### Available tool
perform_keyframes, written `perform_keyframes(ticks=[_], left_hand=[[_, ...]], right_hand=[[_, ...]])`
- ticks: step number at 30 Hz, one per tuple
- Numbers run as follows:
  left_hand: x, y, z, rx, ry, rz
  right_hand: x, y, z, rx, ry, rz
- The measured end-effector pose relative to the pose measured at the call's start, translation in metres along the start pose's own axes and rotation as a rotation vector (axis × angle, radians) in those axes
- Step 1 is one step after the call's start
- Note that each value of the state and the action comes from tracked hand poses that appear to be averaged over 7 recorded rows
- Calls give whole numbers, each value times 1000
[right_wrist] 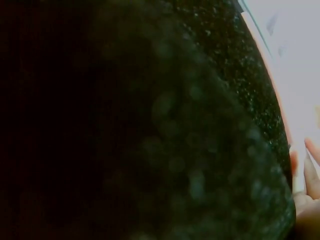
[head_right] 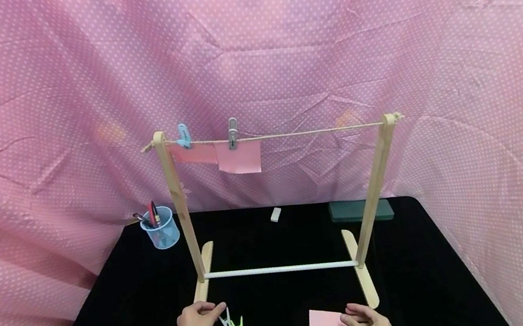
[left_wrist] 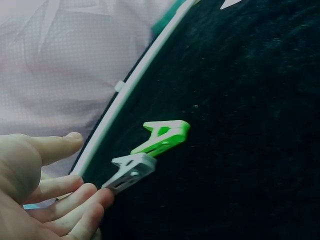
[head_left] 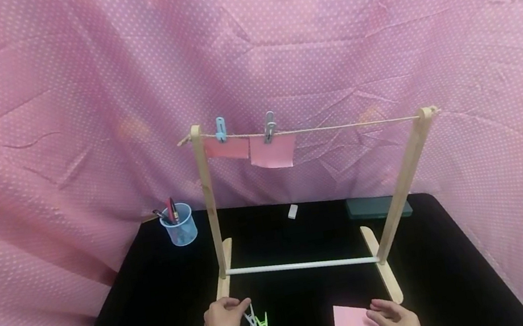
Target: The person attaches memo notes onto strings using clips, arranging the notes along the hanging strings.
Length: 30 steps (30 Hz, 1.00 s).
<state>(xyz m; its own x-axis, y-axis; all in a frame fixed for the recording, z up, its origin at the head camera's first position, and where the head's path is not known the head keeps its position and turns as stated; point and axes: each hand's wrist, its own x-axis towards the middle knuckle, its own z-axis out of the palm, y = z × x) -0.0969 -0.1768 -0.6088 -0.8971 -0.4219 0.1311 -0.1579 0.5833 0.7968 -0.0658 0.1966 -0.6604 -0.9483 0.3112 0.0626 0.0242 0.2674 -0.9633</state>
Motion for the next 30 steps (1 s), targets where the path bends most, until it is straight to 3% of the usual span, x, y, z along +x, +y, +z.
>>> perform_keyframes(ticks=[7,16,30], left_hand=[[-7,-3,5,-23,5,-7],[-12,-2,13,5,63,-24],[-17,0,20,43,108,-8]], right_hand=[[1,4,1,-52,-7,15],[0,6,4,-101,3,17],[0,8,2,-61,-56,79]])
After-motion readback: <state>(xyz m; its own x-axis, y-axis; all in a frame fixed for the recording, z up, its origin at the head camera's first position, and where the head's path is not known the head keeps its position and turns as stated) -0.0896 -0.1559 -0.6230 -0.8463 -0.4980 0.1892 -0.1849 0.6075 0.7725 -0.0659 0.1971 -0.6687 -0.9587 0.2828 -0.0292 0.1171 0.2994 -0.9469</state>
